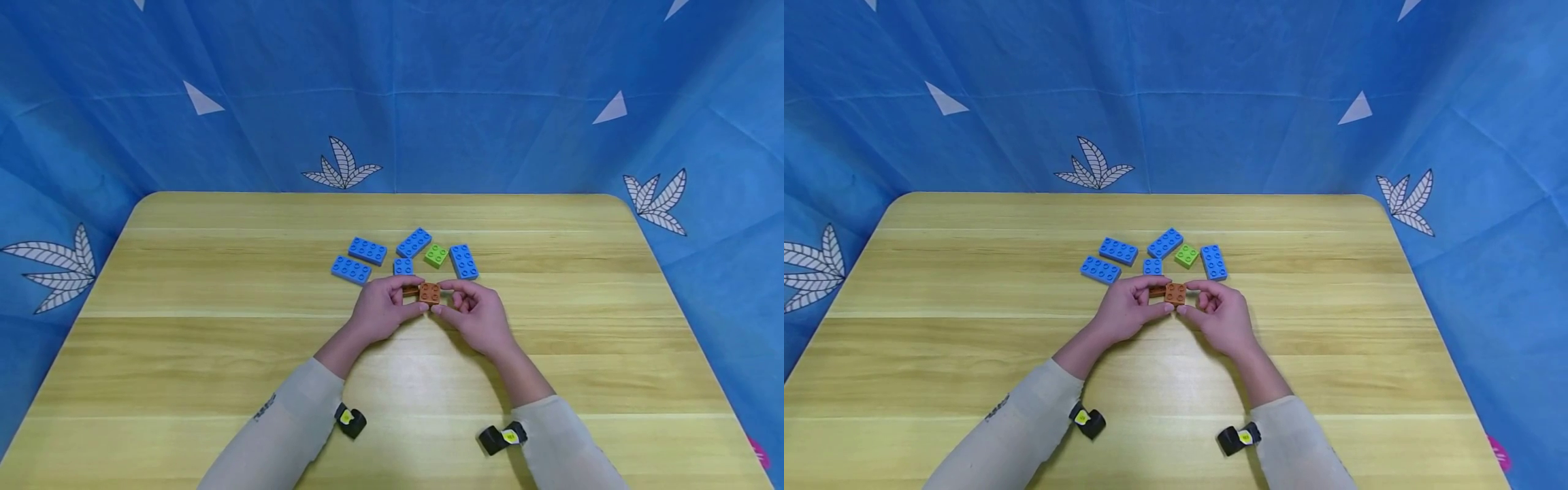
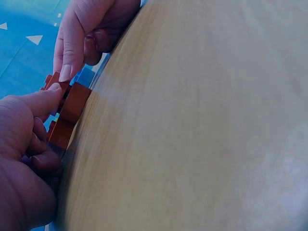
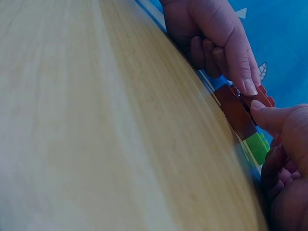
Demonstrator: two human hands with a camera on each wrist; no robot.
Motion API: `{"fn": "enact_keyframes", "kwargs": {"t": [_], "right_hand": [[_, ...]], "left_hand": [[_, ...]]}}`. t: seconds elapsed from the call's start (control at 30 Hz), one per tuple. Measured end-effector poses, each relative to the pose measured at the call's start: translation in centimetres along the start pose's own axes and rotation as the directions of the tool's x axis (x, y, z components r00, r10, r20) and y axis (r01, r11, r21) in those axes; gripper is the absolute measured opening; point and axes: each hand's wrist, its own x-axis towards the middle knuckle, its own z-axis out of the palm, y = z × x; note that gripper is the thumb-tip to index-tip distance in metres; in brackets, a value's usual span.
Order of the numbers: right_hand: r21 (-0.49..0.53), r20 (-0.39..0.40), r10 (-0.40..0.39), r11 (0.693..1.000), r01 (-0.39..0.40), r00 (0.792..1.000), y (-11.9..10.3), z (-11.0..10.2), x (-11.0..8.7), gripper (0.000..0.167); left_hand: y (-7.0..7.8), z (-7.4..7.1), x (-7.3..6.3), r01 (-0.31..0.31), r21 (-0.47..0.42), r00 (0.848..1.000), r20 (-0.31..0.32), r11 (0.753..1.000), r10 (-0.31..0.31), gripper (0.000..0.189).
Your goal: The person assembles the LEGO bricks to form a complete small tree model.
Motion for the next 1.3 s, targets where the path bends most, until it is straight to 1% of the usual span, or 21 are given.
{"fn": "enact_keyframes", "kwargs": {"t": [0.27, 0.63, 0.9, 1.1, 1.3], "right_hand": [[0.006, -0.001, -0.013, 1.0, 0.013, 1.0, 0.17, 0.01, 0.04, 0.029], [-0.013, 0.01, 0.011, 1.0, -0.011, 1.0, 0.2, 0.01, 0.08, 0.028], [-0.046, 0.017, 0.031, 0.998, -0.03, 0.999, -0.09, 0.14, 0.12, 0.028], [-0.07, 0.021, 0.041, 0.997, -0.04, 0.999, -0.24, 0.17, 0.19, 0.028], [-0.109, 0.021, 0.032, 0.994, -0.03, 0.999, -0.19, 0.04, 0.21, 0.027]], "left_hand": [[-0.12, 0.08, 0.11, -0.014, -0.002, 1.0, -0.009, 1.0, 0.014, 0.036], [0.1, 0.06, 0.14, -0.009, 0.013, 1.0, -0.004, 1.0, 0.009, 0.037], [0.05, 0.11, 0.13, -0.014, 0.023, 1.0, -0.006, 1.0, 0.014, 0.036], [0.05, 0.16, 0.21, -0.02, 0.05, 1.0, -0.004, 0.999, 0.02, 0.036], [0.14, 0.16, 0.37, -0.021, 0.102, 1.0, 0.012, 0.995, 0.02, 0.037]]}}
